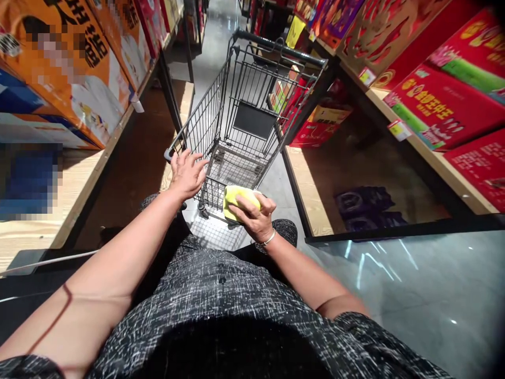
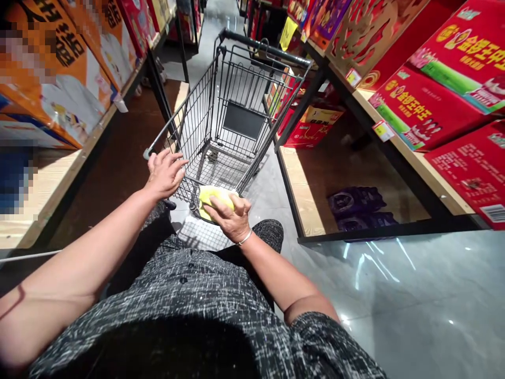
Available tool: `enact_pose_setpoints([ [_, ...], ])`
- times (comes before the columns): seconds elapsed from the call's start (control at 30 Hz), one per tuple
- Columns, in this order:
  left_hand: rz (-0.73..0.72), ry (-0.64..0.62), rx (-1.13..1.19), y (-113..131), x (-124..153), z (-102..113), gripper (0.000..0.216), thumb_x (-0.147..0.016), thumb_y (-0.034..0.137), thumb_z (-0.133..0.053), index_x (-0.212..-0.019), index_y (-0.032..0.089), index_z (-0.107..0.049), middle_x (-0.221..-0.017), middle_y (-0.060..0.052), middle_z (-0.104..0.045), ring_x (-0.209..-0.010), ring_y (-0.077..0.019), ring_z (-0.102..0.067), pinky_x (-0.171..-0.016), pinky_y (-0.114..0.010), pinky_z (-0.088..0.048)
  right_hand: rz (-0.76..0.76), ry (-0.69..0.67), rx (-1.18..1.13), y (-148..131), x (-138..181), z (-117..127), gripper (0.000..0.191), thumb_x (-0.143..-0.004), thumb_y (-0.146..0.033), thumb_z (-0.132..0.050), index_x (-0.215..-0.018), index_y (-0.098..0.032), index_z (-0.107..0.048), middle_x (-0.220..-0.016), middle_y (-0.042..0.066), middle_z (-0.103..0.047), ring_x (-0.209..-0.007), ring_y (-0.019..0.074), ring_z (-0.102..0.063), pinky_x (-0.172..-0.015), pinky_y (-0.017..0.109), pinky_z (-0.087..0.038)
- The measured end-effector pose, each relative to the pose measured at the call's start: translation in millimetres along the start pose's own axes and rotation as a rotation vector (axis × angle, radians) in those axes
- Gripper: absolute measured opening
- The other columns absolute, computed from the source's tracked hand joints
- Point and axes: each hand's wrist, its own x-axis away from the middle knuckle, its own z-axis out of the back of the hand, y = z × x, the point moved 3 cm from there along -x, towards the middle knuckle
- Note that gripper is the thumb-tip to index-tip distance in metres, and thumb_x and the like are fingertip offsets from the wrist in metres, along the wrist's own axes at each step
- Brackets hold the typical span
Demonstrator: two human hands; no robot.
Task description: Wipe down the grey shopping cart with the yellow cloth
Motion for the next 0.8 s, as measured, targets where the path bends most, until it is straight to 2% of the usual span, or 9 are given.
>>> enact_pose_setpoints([
  [0.1,-0.153,-0.106,0.096,21.4,4.6,-5.9,0.044,-0.1,0.04,-0.041,-0.139,0.028,-0.059,-0.141,-0.006,-0.06,-0.143,-0.0293,-0.04,-0.123,-0.057,-0.017,-0.034,0.027,-0.002,3.3,6.4,-11.4,0.048,-0.09,-0.033,-0.074,-0.132,-0.054,-0.063,-0.137,-0.004,-0.064,-0.131,0.0295,-0.037,-0.104,0.046,-0.03],
  [0.17,-0.194,-0.156,0.123,27.1,5.9,-10.7,0.044,-0.101,0.041,-0.038,-0.137,0.028,-0.061,-0.134,-0.006,-0.066,-0.137,-0.0266,-0.048,-0.124,-0.055,-0.015,-0.017,-0.036,-0.034,0.1,19.3,-32.2,0.042,-0.091,-0.032,-0.073,-0.127,-0.054,-0.067,-0.132,-0.003,-0.067,-0.126,0.0271,-0.041,-0.103,0.045,-0.031],
  [0.23,-0.192,-0.163,0.13,26.4,5.9,-13.8,0.043,-0.1,0.042,-0.039,-0.132,0.028,-0.064,-0.126,-0.005,-0.07,-0.131,-0.0259,-0.053,-0.124,-0.055,-0.012,0.005,-0.185,-0.079,-6.9,36.2,-56.7,0.037,-0.093,-0.03,-0.07,-0.124,-0.052,-0.07,-0.13,-0.003,-0.068,-0.121,0.0248,-0.045,-0.102,0.045,-0.033],
  [0.3,-0.195,-0.154,0.145,23.6,5.5,-14.3,0.042,-0.099,0.043,-0.041,-0.128,0.028,-0.067,-0.123,-0.005,-0.071,-0.127,-0.026,-0.055,-0.123,-0.054,-0.012,0.029,-0.412,-0.138,-16.7,52.4,-77.9,0.032,-0.095,-0.029,-0.068,-0.12,-0.047,-0.073,-0.127,-0.002,-0.069,-0.119,0.0241,-0.048,-0.1,0.045,-0.037],
  [0.4,-0.219,-0.154,0.172,20.6,5.3,-11.6,0.041,-0.098,0.047,-0.043,-0.124,0.029,-0.07,-0.122,-0.004,-0.071,-0.125,-0.0255,-0.056,-0.122,-0.054,-0.011,0.041,-0.694,-0.237,-31.5,60.9,-86.9,0.025,-0.096,-0.031,-0.066,-0.116,-0.041,-0.076,-0.125,0.0,-0.069,-0.123,0.0248,-0.049,-0.099,0.045,-0.042],
  [0.5,-0.215,-0.164,0.183,18.8,4.4,-8.9,0.041,-0.098,0.047,-0.041,-0.122,0.031,-0.071,-0.121,-0.002,-0.072,-0.123,-0.0249,-0.056,-0.122,-0.053,-0.01,0.057,-0.699,-0.325,-40.9,35.2,-61.3,0.028,-0.099,-0.035,-0.06,-0.122,-0.045,-0.073,-0.133,-0.002,-0.065,-0.13,0.0259,-0.046,-0.101,0.044,-0.042],
  [0.63,-0.151,-0.168,0.225,14.0,1.5,-8.8,0.053,-0.102,0.045,-0.025,-0.118,0.03,-0.073,-0.119,-0.001,-0.074,-0.122,-0.0243,-0.057,-0.121,-0.054,-0.011,0.069,-0.478,-0.315,-37.0,-31.6,-5.6,0.04,-0.1,-0.035,-0.059,-0.133,-0.057,-0.061,-0.142,-0.007,-0.058,-0.137,0.028,-0.035,-0.109,0.047,-0.034],
  [0.7,-0.137,-0.175,0.255,12.2,0.8,-9.0,0.059,-0.104,0.042,-0.018,-0.115,0.029,-0.074,-0.116,-0.001,-0.075,-0.12,-0.0234,-0.058,-0.121,-0.053,-0.012,0.02,-0.409,-0.253,-27.7,-60.2,13.4,0.04,-0.1,-0.035,-0.058,-0.134,-0.056,-0.061,-0.143,-0.007,-0.058,-0.137,0.0302,-0.033,-0.108,0.048,-0.032],
  [0.8,-0.146,-0.165,0.278,11.3,0.8,-7.5,0.062,-0.105,0.041,-0.015,-0.107,0.027,-0.075,-0.112,-0.001,-0.076,-0.117,-0.0221,-0.06,-0.121,-0.052,-0.013,0.012,-0.427,-0.2,-10.7,-80.9,25.0,0.032,-0.1,-0.037,-0.057,-0.128,-0.048,-0.069,-0.14,-0.005,-0.061,-0.131,0.0318,-0.035,-0.099,0.047,-0.034],
])
